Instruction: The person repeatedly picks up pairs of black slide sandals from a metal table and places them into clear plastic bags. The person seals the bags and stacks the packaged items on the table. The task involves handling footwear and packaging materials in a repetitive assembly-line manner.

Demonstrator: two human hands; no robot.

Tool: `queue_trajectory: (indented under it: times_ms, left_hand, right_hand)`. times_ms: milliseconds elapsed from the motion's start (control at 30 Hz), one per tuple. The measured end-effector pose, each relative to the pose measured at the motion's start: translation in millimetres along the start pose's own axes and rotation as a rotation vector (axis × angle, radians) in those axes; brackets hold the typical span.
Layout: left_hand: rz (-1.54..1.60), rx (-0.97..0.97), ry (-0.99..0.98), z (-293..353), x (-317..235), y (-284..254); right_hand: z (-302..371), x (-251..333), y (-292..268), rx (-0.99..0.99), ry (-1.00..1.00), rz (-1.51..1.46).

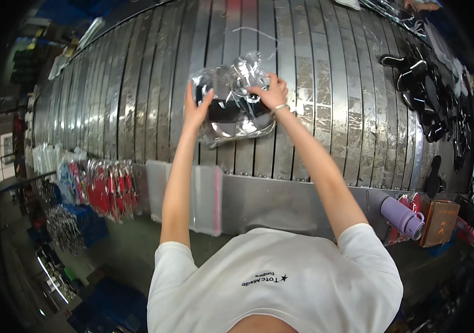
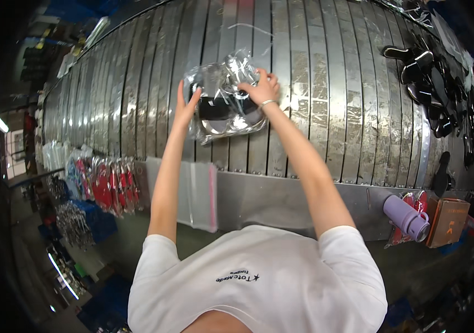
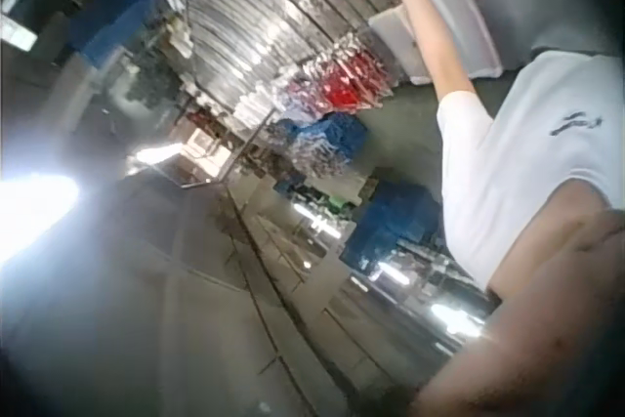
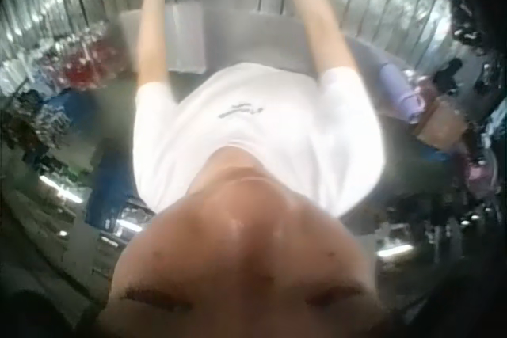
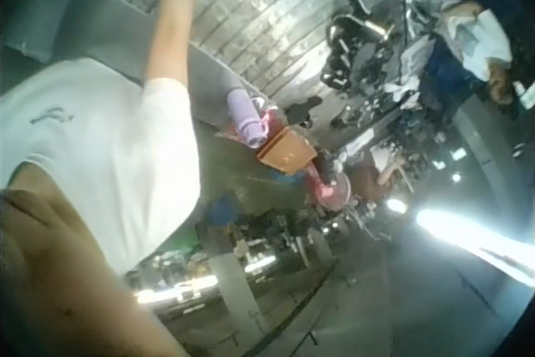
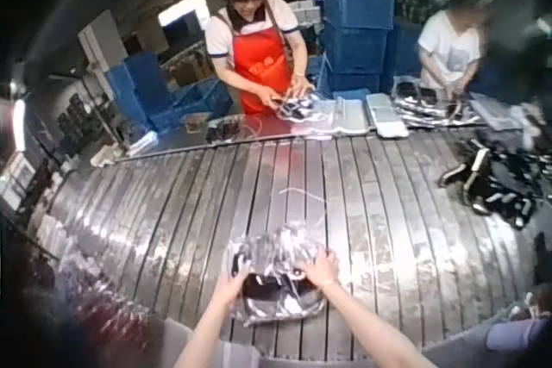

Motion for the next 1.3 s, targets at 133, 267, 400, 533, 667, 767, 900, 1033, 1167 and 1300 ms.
queue_trajectory:
  times_ms: [133,267,400,533,667,767,900,1033,1167,1300]
  left_hand:
    - [-0.484,-0.014,0.192,-10.0,-11.0,24.3]
    - [-1.069,0.266,0.322,-11.9,-37.1,51.3]
    - [-0.812,0.247,0.348,-6.4,-7.5,51.9]
    - [-0.87,0.181,0.238,2.1,-1.2,58.2]
    - [-0.833,0.233,0.246,-8.6,2.2,62.1]
    - [-0.966,0.173,0.306,-4.0,-18.8,58.1]
    - [-0.343,0.11,0.426,42.4,-114.6,104.2]
    - [0.74,0.443,-0.278,124.8,-137.0,186.4]
    - [1.047,0.129,-0.48,160.6,-167.6,221.9]
    - [0.915,0.051,-0.262,172.4,-193.8,143.2]
  right_hand:
    - [12.1,6.2,17.5,0.207,-0.001,-0.857]
    - [22.8,-0.1,40.0,0.218,0.103,-0.362]
    - [-50.8,-45.9,-87.8,0.255,-0.015,-0.267]
    - [-224.2,-217.9,-321.4,-0.981,0.058,-0.012]
    - [-255.9,-349.6,-434.6,-0.848,0.664,0.24]
    - [-249.5,-338.1,-409.1,-0.466,0.554,0.501]
    - [-149.9,-275.1,-304.8,-0.225,0.205,-0.567]
    - [-1.9,-174.0,-232.7,-0.082,0.163,-0.992]
    - [128.4,-132.0,-187.7,0.337,0.153,-0.994]
    - [156.9,-165.5,-229.9,0.161,-0.051,-0.339]
Point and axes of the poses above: each hand's wrist, its own z-axis away from the middle knuckle, its own y-axis out of the palm, x = y × z, the point moved 2 cm from there along -z, towards the middle knuckle, and after that the axes turned 15 degrees about y, right-handed, at the moved point
